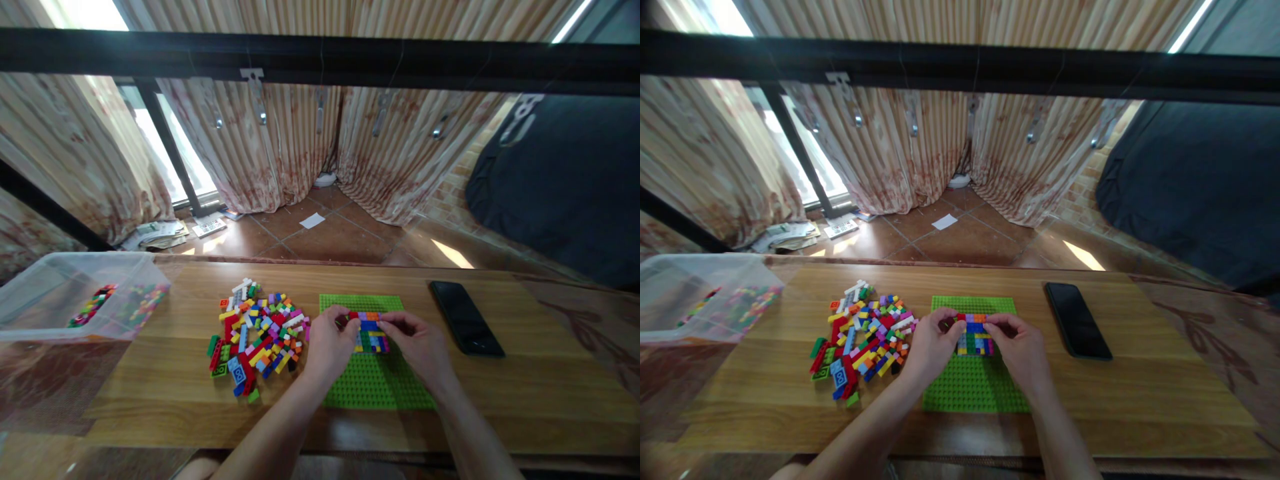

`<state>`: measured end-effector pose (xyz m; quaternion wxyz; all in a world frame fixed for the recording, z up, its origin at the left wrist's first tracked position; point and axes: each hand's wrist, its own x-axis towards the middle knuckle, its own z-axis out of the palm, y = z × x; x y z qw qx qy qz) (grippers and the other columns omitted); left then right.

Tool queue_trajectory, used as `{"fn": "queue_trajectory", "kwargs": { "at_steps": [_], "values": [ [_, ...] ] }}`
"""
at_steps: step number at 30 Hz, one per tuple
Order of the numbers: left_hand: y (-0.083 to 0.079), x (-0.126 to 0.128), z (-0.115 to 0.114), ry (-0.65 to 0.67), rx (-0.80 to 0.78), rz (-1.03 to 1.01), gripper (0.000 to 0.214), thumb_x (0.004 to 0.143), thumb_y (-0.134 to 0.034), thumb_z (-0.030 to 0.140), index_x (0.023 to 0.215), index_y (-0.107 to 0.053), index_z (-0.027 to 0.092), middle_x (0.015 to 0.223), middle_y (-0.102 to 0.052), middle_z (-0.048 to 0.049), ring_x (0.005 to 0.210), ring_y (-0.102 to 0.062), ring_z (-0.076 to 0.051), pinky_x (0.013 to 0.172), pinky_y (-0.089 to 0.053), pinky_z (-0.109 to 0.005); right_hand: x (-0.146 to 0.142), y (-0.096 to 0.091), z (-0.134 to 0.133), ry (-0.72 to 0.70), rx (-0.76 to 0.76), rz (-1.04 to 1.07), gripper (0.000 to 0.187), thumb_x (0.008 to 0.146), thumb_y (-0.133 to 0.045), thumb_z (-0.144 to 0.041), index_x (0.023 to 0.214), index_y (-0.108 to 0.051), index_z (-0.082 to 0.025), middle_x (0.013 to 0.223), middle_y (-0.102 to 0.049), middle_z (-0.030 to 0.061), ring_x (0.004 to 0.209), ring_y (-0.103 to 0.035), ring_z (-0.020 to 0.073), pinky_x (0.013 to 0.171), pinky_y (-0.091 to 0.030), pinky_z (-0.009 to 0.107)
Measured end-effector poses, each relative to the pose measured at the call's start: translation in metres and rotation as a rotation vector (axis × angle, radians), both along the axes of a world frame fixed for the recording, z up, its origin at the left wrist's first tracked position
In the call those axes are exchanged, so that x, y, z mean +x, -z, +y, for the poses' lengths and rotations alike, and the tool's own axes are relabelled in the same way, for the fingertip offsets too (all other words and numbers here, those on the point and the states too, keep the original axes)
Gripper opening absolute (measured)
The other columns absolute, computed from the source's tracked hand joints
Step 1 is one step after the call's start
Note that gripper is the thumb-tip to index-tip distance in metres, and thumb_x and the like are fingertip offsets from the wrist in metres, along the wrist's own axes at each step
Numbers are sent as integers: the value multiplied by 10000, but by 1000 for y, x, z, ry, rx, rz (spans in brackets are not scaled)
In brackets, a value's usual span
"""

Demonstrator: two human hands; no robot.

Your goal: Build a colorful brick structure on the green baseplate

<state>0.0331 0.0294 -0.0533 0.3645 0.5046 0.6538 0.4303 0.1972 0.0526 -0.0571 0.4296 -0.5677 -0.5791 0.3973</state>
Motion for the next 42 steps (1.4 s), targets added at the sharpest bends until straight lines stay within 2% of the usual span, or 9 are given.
{"fn": "queue_trajectory", "kwargs": {
  "at_steps": [5, 8, 17, 22, 30, 33, 36, 42],
  "values": [
    [0, -1, 1, 4, -5, -3, 196, 773, -596, 291, 900, -675, 164, 762, -674, -29, 652, -581, -140, 600, -448, -242, -1, -3, 4, 5, -155, 200, 351, 565, -811, -438, 759, -697, -168, 722, -712, 37, 657, -652, 180, 638, -541, 317],
    [-2, 0, 1, 7, -11, -13, 186, 774, -592, 279, 893, -674, 162, 768, -677, -32, 655, -583, -140, 600, -449, -242, 1, -3, 5, -3, -214, 274, 380, 545, -828, -431, 778, -684, -167, 728, -708, 35, 650, -647, 174, 620, -534, 310],
    [-3, 0, 1, 7, -22, -35, 172, 771, -590, 267, 884, -664, 160, 729, -666, -23, 628, -580, -135, 575, -443, -234, 1, -1, 8, -34, -221, 236, 408, 542, -827, -453, 791, -689, -160, 748, -722, 53, 686, -669, 194, 655, -548, 336],
    [-2, -2, 2, 16, -33, -33, 168, 772, -588, 273, 870, -659, 156, 718, -659, -21, 622, -574, -133, 573, -438, -231, -2, -4, 6, 11, -212, 216, 382, 535, -828, -441, 765, -699, -165, 728, -726, 48, 661, -670, 192, 640, -549, 329],
    [7, -10, 4, 121, 0, -62, 241, 828, -536, 362, 897, -659, 166, 738, -672, -21, 650, -598, -136, 579, -441, -226, -1, -12, 3, -21, -370, 415, 333, 580, -815, -416, 758, -697, -160, 737, -718, 33, 634, -645, 146, 635, -540, 281],
    [7, -12, 5, 122, 3, -72, 296, 861, -483, 401, 875, -659, 163, 756, -681, -29, 659, -607, -138, 578, -440, -226, -1, -11, 4, 11, -353, 405, 331, 612, -789, -447, 725, -689, -152, 678, -692, 14, 562, -595, 103, 581, -511, 235],
    [4, -13, 5, 127, -3, -86, 342, 879, -445, 429, 854, -651, 157, 759, -684, -34, 666, -615, -142, 578, -443, -228, -2, -10, 5, 14, -332, 376, 345, 628, -769, -472, 720, -689, -149, 673, -693, 18, 549, -589, 103, 565, -507, 235],
    [3, -12, 2, 160, -36, -46, 243, 799, -566, 339, 930, -652, 153, 774, -682, -39, 670, -607, -152, 592, -453, -241, -7, -9, 5, 29, -321, 335, 382, 527, -828, -445, 745, -704, -157, 693, -716, 30, 611, -650, 163, 596, -543, 281]
  ]
}}
